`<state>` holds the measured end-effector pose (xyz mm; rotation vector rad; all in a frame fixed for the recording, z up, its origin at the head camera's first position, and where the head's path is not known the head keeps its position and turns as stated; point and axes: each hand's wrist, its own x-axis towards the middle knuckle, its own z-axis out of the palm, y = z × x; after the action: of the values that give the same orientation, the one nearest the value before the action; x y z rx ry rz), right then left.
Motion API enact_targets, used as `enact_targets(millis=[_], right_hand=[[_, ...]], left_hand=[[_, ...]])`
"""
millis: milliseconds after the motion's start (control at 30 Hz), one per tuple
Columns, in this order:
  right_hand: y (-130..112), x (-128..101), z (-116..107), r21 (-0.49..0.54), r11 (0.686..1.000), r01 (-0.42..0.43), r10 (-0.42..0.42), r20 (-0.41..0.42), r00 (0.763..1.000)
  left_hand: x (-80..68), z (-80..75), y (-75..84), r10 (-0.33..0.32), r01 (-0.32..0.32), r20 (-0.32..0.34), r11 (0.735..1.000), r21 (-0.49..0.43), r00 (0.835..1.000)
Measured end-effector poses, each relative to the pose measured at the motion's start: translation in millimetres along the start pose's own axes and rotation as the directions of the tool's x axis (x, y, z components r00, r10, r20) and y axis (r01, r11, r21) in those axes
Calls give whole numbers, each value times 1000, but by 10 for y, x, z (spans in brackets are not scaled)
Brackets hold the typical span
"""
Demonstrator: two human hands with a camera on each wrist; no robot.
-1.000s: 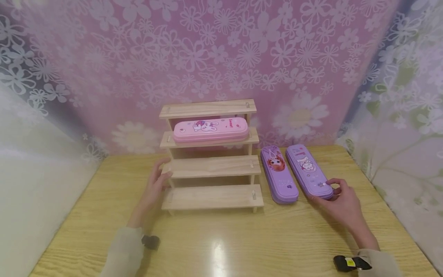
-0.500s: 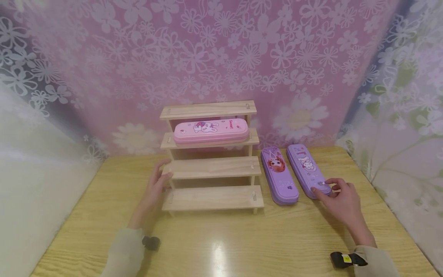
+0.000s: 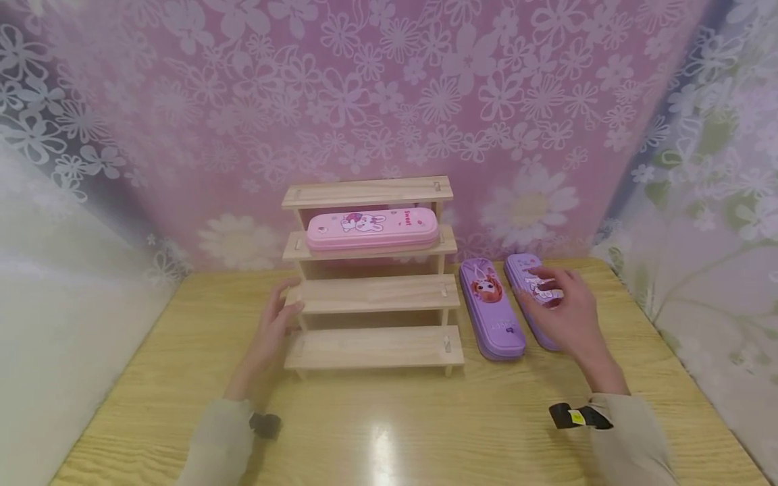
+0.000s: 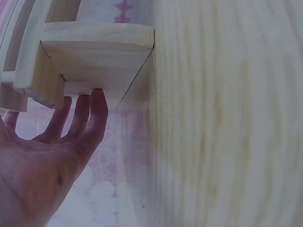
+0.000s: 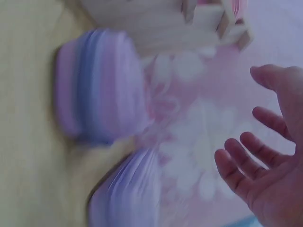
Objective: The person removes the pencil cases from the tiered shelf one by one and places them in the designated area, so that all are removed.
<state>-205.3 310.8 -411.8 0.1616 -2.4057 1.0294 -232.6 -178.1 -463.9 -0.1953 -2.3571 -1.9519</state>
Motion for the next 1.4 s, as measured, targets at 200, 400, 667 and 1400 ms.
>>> enact_targets(millis=[200,400,667,1400], right_hand=[[-317,233,182,88,986,142,-144,11,990],[-578,437,352,131,969,208,-215,42,976],[-789,682,591,168,941,292,-307,72,949],[-987,941,907,166,954,252,-282,197,939]], left_hand=[[-11,5,18,0,0,7,1000,-13,1000],[-12,17,15,-3,3,10,1000,-5,1000],[-8,20,24,4,-4,18,1000,-7,1000],[8,10,17,-10,10,-6,1000,6,1000]])
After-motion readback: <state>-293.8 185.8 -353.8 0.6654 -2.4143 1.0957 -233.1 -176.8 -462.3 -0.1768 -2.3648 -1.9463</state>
